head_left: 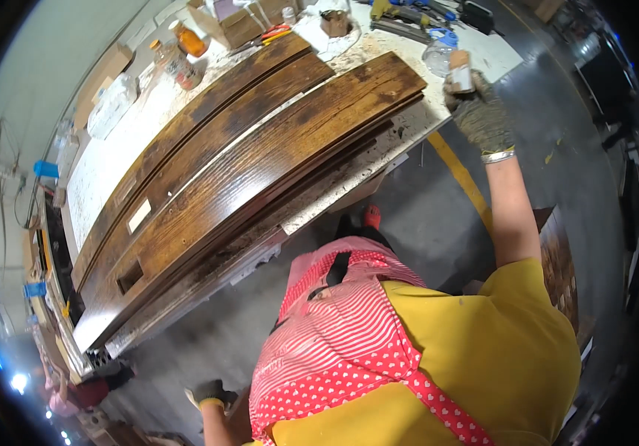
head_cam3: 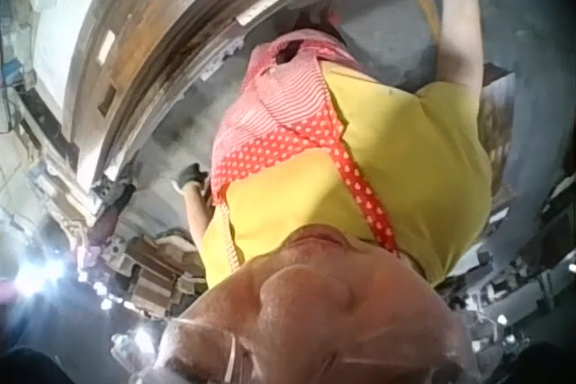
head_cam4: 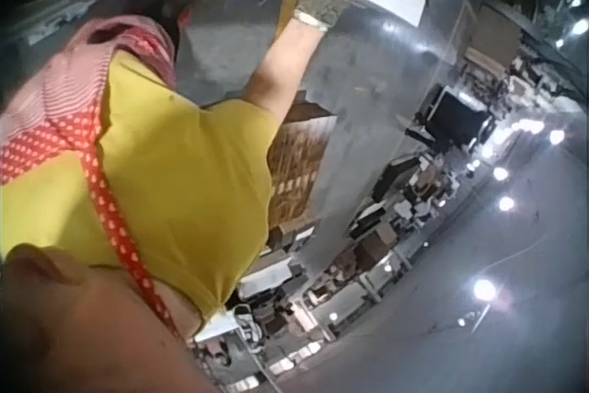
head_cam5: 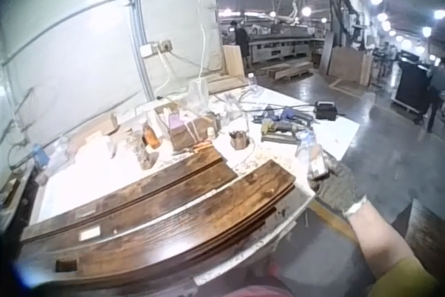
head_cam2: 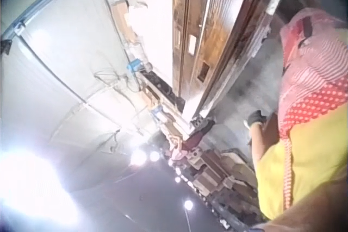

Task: The person wipes wooden boards with a cloth, applies liquid from a bottle onto the cloth, and rubs down the surfaces and edges of the boards.

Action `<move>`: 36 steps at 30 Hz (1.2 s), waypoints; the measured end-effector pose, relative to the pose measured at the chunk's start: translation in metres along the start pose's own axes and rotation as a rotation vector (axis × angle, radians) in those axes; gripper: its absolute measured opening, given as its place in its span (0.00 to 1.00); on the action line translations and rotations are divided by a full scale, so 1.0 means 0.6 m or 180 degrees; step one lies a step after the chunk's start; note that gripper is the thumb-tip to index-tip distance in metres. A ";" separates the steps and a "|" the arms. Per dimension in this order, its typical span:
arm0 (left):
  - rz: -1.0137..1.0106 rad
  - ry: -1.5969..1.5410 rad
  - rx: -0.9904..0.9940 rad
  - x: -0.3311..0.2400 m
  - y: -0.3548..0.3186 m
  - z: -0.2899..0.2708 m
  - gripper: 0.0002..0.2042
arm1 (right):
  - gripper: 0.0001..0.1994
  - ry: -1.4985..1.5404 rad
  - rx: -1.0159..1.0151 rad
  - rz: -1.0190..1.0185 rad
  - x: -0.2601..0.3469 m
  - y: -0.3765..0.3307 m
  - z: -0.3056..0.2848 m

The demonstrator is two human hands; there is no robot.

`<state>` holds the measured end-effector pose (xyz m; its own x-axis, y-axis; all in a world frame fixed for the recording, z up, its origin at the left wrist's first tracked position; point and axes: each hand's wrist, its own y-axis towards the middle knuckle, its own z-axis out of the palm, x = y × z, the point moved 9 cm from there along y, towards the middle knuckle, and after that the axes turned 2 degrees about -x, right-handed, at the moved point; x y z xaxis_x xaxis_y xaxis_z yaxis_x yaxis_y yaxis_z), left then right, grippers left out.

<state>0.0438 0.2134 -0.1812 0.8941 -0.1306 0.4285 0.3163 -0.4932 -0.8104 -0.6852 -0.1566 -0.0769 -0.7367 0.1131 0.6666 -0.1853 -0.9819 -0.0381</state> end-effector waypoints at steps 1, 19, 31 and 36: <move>-0.0504 -0.2433 -0.0248 0.092 0.039 0.159 0.18 | 0.21 -0.0416 -0.0088 -0.0060 -0.009 0.000 -0.012; -0.1469 -0.3674 -0.4309 0.393 -0.130 -0.167 0.20 | 0.21 -0.5646 -0.0449 -0.2319 0.021 -0.105 0.150; -0.1930 -0.2636 -0.3870 0.445 -0.098 -0.292 0.24 | 0.22 -0.5826 0.0004 -0.2603 -0.096 -0.174 0.265; -0.1769 -0.2564 -0.3853 0.504 -0.052 -0.284 0.24 | 0.22 -0.5845 -0.1001 -0.2854 -0.021 -0.146 0.196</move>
<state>0.2504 0.0430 0.0419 0.8092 0.5811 -0.0869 0.5730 -0.7478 0.3354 -0.5830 -0.0897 0.0057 0.9306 -0.0048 0.3659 -0.2727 -0.6760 0.6846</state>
